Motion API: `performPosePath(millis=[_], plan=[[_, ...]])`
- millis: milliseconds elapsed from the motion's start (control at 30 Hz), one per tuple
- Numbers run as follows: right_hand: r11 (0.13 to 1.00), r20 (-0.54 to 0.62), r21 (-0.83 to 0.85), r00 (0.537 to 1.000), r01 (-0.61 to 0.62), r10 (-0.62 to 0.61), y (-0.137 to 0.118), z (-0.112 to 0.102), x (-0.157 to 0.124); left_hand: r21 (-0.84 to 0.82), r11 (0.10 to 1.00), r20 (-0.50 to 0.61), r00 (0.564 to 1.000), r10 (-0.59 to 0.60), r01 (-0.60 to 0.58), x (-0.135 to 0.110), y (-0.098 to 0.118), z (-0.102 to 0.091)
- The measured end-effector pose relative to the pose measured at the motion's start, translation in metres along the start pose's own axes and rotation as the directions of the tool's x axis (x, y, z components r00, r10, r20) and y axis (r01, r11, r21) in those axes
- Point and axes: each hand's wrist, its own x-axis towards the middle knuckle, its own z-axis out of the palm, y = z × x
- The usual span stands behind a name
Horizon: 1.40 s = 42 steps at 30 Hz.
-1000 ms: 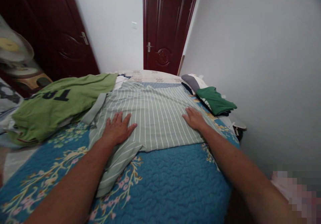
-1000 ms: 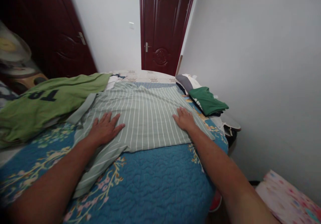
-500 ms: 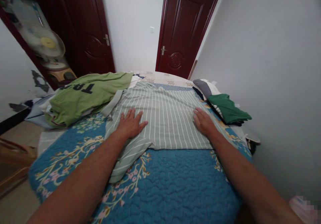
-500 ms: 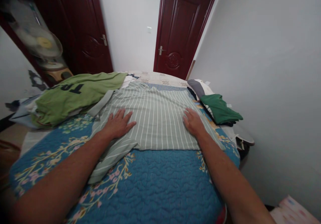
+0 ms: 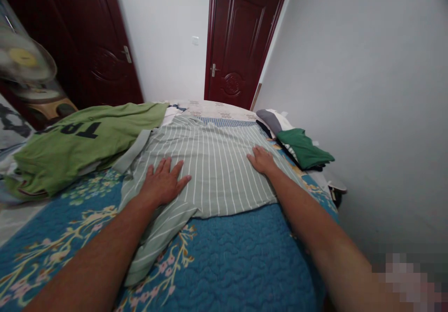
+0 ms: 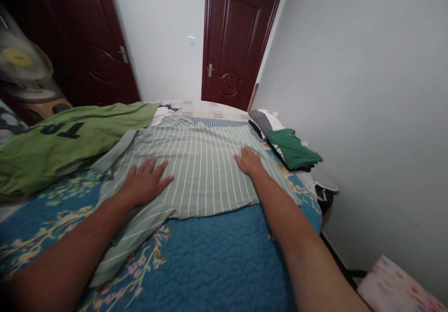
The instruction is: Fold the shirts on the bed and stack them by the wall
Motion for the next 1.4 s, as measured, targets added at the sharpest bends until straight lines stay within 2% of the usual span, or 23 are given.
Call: performPosePath(millis=[133, 333, 400, 467, 567, 733, 833, 933, 1033, 1100, 1233, 1400], plan=[[0.995, -0.016, -0.003, 0.995, -0.096, 0.096, 0.026, 0.003, 0.029, -0.013, 1.000, -0.013, 1.000, 0.003, -0.003, -0.002, 0.000, 0.001], [0.991, 0.006, -0.025, 0.991, -0.130, 0.130, 0.050, 0.005, 0.052, -0.048, 0.999, 0.006, 1.000, 0.009, -0.009, -0.002, 0.001, 0.000], [0.990, -0.052, -0.048, 0.991, -0.130, 0.127, 0.049, 0.006, 0.049, -0.038, 0.999, 0.010, 1.000, 0.009, -0.009, -0.002, 0.001, 0.000], [0.990, -0.176, -0.077, 0.979, -0.118, 0.103, 0.047, 0.007, 0.041, -0.027, 1.000, 0.006, 1.000, 0.009, -0.008, -0.001, 0.001, 0.000], [0.994, -0.324, -0.099, 0.946, -0.054, 0.019, 0.044, 0.009, 0.025, -0.025, 1.000, 0.006, 1.000, 0.012, -0.012, 0.001, -0.001, 0.000], [0.995, -0.298, -0.065, 0.950, 0.080, -0.096, 0.054, 0.007, -0.013, -0.038, 0.998, -0.008, 0.999, 0.043, -0.043, 0.005, -0.005, 0.005], [0.993, -0.266, -0.070, 0.957, 0.098, -0.113, 0.066, 0.004, -0.054, -0.048, 0.998, -0.013, 0.999, 0.045, -0.046, 0.007, -0.007, 0.007], [0.987, -0.231, -0.088, 0.961, 0.133, -0.150, 0.083, 0.001, -0.106, -0.038, 0.999, 0.015, 0.999, 0.030, -0.030, 0.008, -0.006, 0.006], [0.981, -0.232, -0.096, 0.955, 0.168, -0.186, 0.101, 0.000, -0.155, -0.028, 0.999, 0.065, 0.998, 0.028, -0.026, 0.006, -0.005, -0.001], [0.981, -0.241, -0.109, 0.953, 0.162, -0.184, 0.112, 0.001, -0.175, -0.041, 0.998, 0.109, 0.993, 0.051, -0.047, 0.004, -0.006, -0.007], [0.984, -0.225, -0.143, 0.964, 0.110, -0.141, 0.121, 0.004, -0.187, -0.126, 0.986, 0.156, 0.980, 0.124, -0.104, -0.012, -0.010, -0.020], [0.984, -0.238, -0.160, 0.965, 0.076, -0.113, 0.116, 0.006, -0.185, -0.200, 0.970, 0.115, 0.980, 0.162, -0.137, -0.067, -0.003, -0.028]])
